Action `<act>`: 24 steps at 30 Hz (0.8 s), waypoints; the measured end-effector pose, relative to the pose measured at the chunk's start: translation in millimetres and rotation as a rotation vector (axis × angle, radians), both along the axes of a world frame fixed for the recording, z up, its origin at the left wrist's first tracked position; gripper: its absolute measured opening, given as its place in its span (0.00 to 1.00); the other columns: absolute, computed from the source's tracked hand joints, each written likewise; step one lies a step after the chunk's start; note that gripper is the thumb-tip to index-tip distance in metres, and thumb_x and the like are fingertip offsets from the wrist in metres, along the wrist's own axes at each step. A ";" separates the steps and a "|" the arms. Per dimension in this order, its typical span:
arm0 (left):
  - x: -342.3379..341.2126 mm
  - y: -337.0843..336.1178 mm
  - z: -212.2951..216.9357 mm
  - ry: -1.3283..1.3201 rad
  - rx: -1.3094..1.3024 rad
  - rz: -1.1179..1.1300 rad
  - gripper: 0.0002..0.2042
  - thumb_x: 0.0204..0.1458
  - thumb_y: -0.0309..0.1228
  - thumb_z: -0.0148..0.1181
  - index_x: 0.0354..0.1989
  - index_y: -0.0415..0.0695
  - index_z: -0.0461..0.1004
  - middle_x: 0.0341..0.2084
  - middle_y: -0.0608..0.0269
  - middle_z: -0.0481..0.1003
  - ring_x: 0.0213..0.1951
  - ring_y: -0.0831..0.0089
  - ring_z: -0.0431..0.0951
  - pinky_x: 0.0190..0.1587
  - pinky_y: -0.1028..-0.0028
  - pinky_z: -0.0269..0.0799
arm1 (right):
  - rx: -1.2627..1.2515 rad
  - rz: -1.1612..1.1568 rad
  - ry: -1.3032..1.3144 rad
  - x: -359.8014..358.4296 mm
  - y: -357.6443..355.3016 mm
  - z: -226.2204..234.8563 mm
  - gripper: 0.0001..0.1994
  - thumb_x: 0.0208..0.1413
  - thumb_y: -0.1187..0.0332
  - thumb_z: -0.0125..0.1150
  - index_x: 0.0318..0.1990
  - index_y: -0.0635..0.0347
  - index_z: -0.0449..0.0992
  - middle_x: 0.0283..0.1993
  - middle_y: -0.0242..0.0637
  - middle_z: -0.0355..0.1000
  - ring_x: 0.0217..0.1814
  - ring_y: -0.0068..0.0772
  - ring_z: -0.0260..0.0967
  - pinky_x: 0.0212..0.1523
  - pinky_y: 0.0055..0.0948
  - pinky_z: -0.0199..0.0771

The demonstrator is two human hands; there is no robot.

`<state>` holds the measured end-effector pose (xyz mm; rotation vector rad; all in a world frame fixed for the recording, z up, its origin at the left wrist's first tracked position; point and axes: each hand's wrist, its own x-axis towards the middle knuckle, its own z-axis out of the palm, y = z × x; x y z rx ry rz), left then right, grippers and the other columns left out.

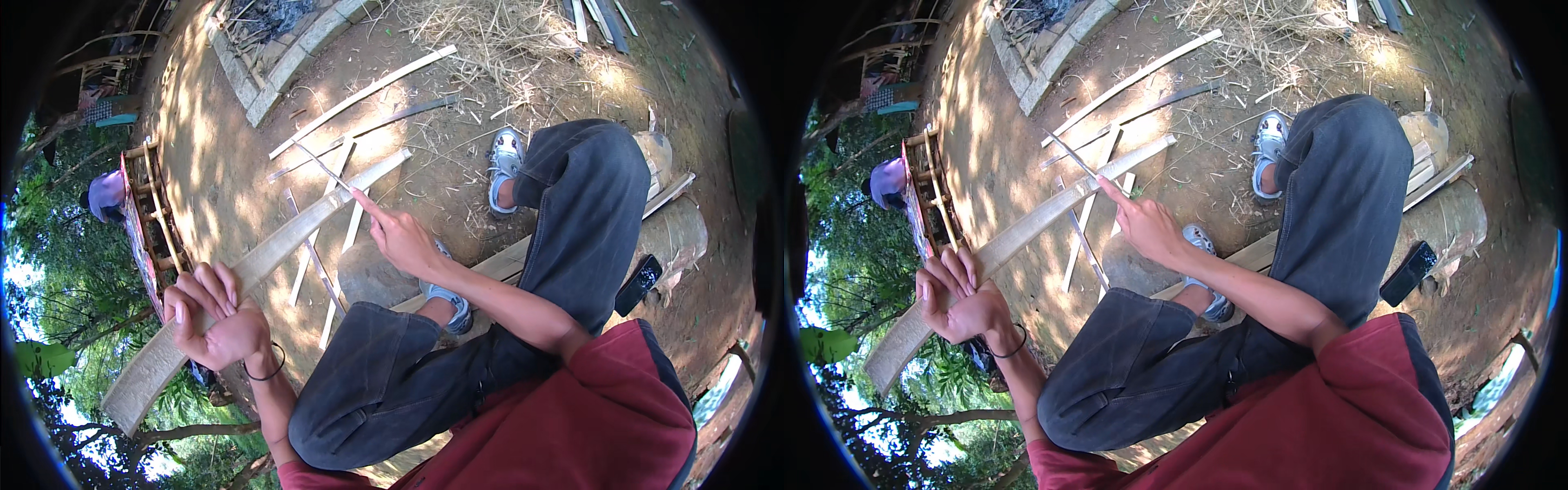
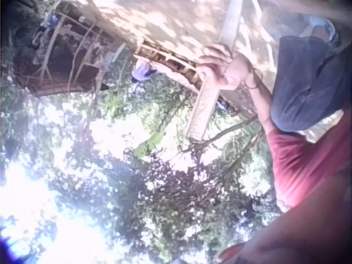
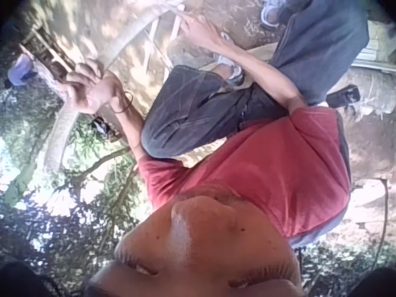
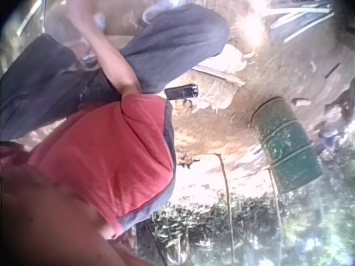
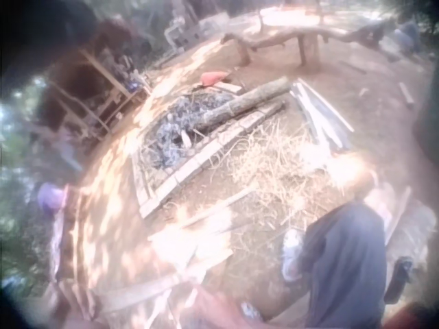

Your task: The person shaves a long strip of wood using a machete, drawing the blade along its length to smooth and shape it.

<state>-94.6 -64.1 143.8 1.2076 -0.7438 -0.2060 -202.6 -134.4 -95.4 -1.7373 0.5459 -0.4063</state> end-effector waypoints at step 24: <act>4.9 5.6 -0.2 -0.031 0.007 0.064 0.11 0.55 0.33 0.46 0.22 0.49 0.55 0.11 0.69 0.53 0.14 0.80 0.52 0.18 0.80 0.51 | 0.099 0.012 0.091 8.1 -2.8 -22.8 0.28 0.60 0.73 0.46 0.70 0.50 0.58 0.17 0.53 0.68 0.19 0.55 0.70 0.28 0.51 0.70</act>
